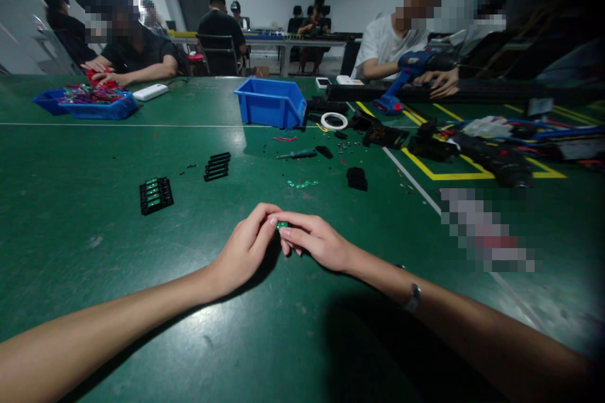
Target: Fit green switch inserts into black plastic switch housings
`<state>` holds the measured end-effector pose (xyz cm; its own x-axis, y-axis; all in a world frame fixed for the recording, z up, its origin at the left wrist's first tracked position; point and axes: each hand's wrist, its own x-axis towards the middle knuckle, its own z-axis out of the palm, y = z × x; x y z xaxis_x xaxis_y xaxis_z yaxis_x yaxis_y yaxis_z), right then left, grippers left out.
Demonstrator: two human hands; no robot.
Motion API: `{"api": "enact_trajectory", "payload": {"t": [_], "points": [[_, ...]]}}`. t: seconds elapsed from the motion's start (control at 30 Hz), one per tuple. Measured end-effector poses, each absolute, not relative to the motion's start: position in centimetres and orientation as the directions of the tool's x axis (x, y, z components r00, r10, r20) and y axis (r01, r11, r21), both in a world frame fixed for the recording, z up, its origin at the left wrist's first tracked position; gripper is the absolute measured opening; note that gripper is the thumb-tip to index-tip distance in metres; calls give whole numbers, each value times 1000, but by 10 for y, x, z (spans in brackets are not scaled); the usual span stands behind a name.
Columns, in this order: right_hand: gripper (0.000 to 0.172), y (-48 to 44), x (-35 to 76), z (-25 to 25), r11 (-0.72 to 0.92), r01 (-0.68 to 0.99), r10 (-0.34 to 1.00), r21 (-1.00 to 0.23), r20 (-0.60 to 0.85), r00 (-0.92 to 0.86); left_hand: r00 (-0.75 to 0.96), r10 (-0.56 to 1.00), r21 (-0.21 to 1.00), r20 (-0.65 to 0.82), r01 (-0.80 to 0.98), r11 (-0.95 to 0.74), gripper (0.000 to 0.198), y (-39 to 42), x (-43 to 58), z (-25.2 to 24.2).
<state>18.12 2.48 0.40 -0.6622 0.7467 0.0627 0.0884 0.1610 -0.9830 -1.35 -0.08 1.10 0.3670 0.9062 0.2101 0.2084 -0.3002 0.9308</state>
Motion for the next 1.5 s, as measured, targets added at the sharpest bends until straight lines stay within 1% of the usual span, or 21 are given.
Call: {"api": "enact_trajectory", "payload": {"t": [0.2, 0.37, 0.53, 0.67, 0.83, 1.03, 1.33, 1.5], "points": [[42, 24, 182, 7, 153, 80, 723, -985, 56, -689, 366, 905, 942, 217, 165, -293, 25, -1, -12, 12], [43, 22, 180, 7, 163, 80, 738, -983, 68, -671, 373, 902, 953, 218, 119, -279, 25, -1, -11, 12], [40, 20, 177, 4, 175, 71, 781, -982, 95, -618, 361, 906, 955, 221, 109, -276, 26, -1, -10, 11], [36, 17, 173, 0, 228, 87, 810, -970, 139, -570, 319, 918, 952, 233, 120, -283, 26, -2, -9, 10], [36, 5, 160, -5, 264, 70, 883, -962, 212, -418, 253, 931, 945, 263, 129, -302, 26, -4, -7, 9], [36, -2, 149, -5, 310, 154, 918, -938, 252, -307, 198, 931, 922, 307, 180, -343, 25, -5, -4, 8], [33, -1, 144, -11, 342, 166, 918, -925, 292, -268, 162, 926, 905, 340, 209, -369, 26, -5, -2, 6], [33, 1, 142, -13, 342, 176, 922, -923, 293, -254, 143, 930, 914, 338, 188, -361, 26, -3, -1, 3]]}}
